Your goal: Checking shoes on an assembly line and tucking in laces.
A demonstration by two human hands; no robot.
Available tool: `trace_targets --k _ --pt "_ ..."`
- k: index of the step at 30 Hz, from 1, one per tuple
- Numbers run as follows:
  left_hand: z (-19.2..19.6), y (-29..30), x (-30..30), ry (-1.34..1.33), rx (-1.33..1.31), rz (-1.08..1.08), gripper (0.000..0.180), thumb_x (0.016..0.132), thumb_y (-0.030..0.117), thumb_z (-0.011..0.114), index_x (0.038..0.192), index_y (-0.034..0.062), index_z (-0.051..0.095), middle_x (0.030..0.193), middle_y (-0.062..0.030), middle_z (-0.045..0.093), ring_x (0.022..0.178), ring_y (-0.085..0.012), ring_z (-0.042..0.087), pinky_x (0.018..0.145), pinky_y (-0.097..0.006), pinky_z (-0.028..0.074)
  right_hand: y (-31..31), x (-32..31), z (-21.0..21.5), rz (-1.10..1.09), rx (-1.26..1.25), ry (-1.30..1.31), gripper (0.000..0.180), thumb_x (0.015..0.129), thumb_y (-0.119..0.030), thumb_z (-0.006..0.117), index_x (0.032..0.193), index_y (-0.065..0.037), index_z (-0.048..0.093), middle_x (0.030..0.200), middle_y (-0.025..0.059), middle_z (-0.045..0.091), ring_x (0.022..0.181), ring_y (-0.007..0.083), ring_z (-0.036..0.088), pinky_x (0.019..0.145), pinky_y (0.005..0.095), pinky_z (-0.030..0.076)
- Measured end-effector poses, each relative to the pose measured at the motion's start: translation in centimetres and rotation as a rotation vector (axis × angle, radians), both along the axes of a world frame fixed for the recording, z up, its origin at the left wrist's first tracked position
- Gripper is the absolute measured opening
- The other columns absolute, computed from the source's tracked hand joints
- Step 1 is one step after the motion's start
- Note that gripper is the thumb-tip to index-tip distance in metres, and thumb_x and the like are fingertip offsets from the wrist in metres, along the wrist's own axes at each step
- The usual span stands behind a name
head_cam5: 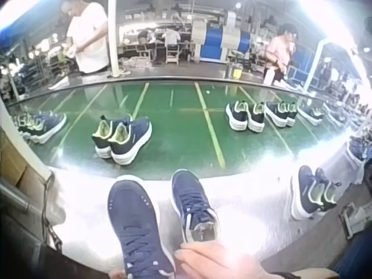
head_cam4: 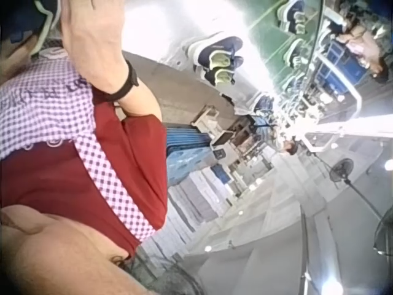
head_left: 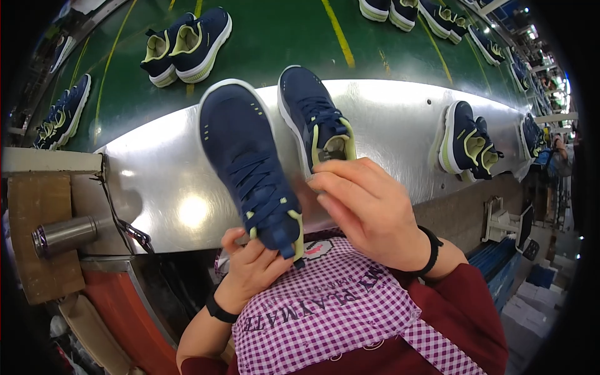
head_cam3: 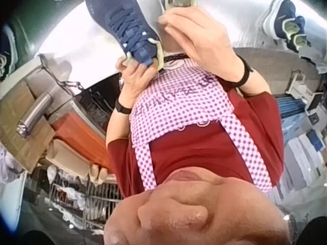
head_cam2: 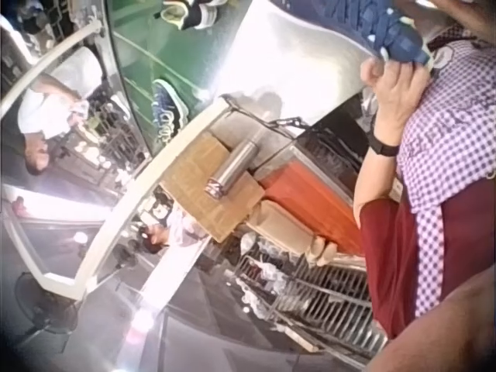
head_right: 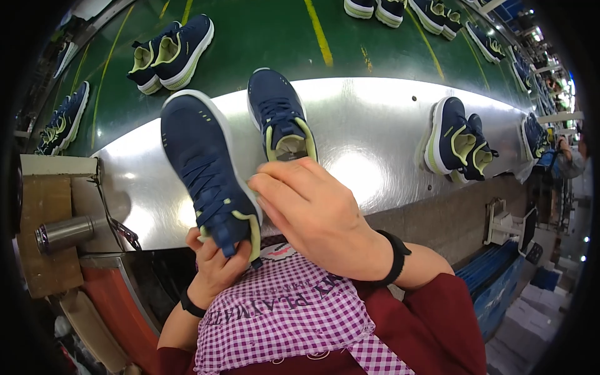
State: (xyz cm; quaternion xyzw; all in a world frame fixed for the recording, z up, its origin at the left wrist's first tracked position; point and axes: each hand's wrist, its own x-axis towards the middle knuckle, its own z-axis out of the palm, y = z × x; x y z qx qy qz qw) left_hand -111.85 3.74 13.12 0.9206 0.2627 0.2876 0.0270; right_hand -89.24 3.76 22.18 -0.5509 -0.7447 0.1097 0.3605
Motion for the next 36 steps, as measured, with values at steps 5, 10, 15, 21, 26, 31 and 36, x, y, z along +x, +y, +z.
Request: trace_targets --k 5,10,15,21,26,31,36 --pt "0.1 -1.2 -1.1 -0.02 -0.009 -0.02 0.021 0.064 0.01 0.075 0.079 0.0198 0.063 0.101 0.0042 0.064 0.1 -0.0152 0.058 0.093 -0.044 0.032 0.8 -1.8 -1.7 0.077 -0.076 0.219 0.013 0.079 -0.004 0.072 0.092 -0.002 0.068 0.082 0.0082 0.067 0.071 0.0243 0.064 0.063 0.0325 0.05" --pt "-0.3 -1.6 -1.1 -0.049 -0.01 -0.022 0.021 0.066 0.01 0.075 0.079 0.0203 0.064 0.102 0.0044 0.065 0.098 -0.0152 0.06 0.09 -0.044 0.032 1.1 -1.9 -1.9 0.143 -0.146 0.179 0.01 0.08 -0.008 0.072 0.088 -0.003 0.068 0.077 0.0075 0.067 0.069 0.0244 0.064 0.06 0.0328 0.049" --pt "0.4 -1.0 -0.6 0.005 -0.036 -0.061 0.009 0.079 0.021 0.067 0.082 0.0291 0.064 0.103 0.0111 0.069 0.101 -0.0034 0.059 0.088 -0.04 0.027 1.8 -2.0 -0.9 0.147 -0.196 0.096 0.009 0.079 -0.008 0.071 0.086 -0.004 0.067 0.073 0.0073 0.065 0.067 0.0244 0.065 0.059 0.0332 0.049" --pt "0.8 -0.9 -0.5 0.06 -0.043 -0.095 0.009 0.075 0.022 0.067 0.081 0.0265 0.062 0.099 0.0139 0.066 0.097 -0.0026 0.056 0.082 -0.04 0.028 2.3 -2.4 -1.7 0.139 -0.034 -0.017 0.016 0.069 -0.001 0.07 0.083 -0.003 0.064 0.072 0.0075 0.061 0.062 0.0242 0.062 0.056 0.0323 0.049" --pt "0.2 -1.3 -0.7 0.032 -0.072 -0.029 0.011 0.075 0.019 0.066 0.083 0.0243 0.061 0.093 0.0126 0.063 0.097 -0.0049 0.055 0.083 -0.043 0.028 1.8 -3.8 -2.9 0.02 0.286 -0.132 0.023 0.061 0.007 0.068 0.081 0.001 0.058 0.071 0.008 0.053 0.061 0.0236 0.056 0.056 0.0307 0.048" --pt "0.2 -1.0 -0.6 0.015 -0.051 -0.009 0.013 0.073 0.017 0.068 0.083 0.0223 0.061 0.091 0.0084 0.062 0.095 -0.01 0.056 0.084 -0.044 0.028 1.5 -3.0 -2.8 0.048 0.182 -0.055 0.037 0.064 0.007 0.066 0.1 0.005 0.06 0.089 0.0139 0.061 0.074 0.0284 0.061 0.064 0.0341 0.051" --pt "-0.6 -1.2 -0.5 -0.066 -0.091 0.024 0.016 0.07 0.015 0.07 0.083 0.0191 0.062 0.095 0.0037 0.064 0.096 -0.0146 0.058 0.085 -0.044 0.028 0.1 -2.8 -3.4 0.232 -0.013 -0.029 0.049 0.078 -0.002 0.06 0.125 0.009 0.051 0.122 0.023 0.056 0.109 0.0363 0.058 0.09 0.0404 0.05"
